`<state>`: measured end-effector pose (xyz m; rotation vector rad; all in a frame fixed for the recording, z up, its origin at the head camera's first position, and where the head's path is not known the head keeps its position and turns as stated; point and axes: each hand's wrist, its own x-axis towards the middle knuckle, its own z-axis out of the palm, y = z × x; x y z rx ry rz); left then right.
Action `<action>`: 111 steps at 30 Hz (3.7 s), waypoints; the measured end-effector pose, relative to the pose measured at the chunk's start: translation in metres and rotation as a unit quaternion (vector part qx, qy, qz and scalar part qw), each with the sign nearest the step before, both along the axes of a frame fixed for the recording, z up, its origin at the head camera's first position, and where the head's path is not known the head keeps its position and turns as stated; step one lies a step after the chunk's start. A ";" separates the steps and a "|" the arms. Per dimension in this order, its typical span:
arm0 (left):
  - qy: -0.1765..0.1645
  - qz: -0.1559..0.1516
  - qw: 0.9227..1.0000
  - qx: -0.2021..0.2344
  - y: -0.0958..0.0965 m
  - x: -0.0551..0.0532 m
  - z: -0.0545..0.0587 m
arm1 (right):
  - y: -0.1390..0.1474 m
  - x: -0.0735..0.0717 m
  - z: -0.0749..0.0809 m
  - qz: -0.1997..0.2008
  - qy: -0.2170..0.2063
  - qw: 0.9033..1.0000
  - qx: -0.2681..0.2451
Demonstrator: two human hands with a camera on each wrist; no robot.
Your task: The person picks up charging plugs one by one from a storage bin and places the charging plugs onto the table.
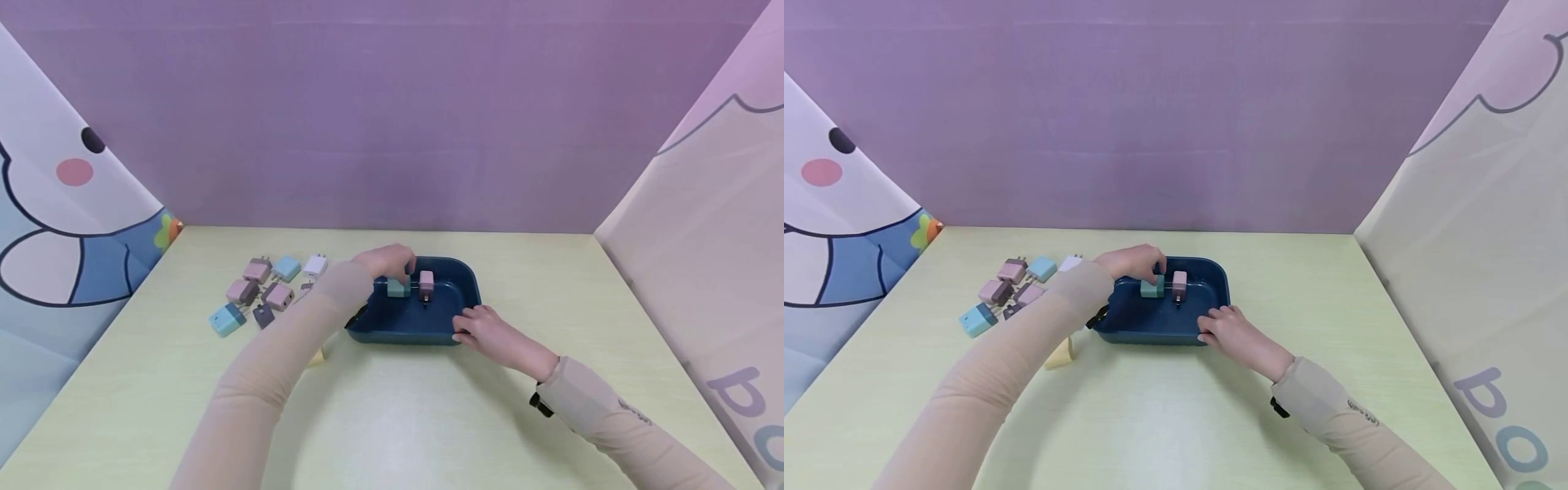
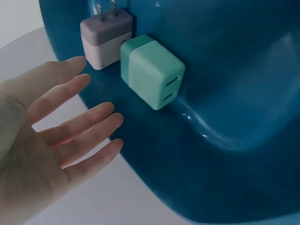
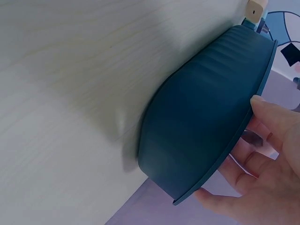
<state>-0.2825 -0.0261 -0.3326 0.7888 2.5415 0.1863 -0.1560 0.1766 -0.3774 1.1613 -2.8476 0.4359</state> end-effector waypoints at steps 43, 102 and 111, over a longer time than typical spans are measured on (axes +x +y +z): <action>-0.009 0.019 0.996 -0.082 0.019 0.003 -0.025 | 0.000 0.002 0.002 -0.002 -0.003 1.000 0.006; -0.014 -0.054 0.995 -0.084 -0.021 0.017 0.011 | 0.000 0.000 -0.002 0.004 0.002 1.000 0.001; 0.002 -0.043 0.998 -0.050 -0.033 0.032 0.016 | 0.001 -0.001 -0.004 0.002 0.006 1.000 0.002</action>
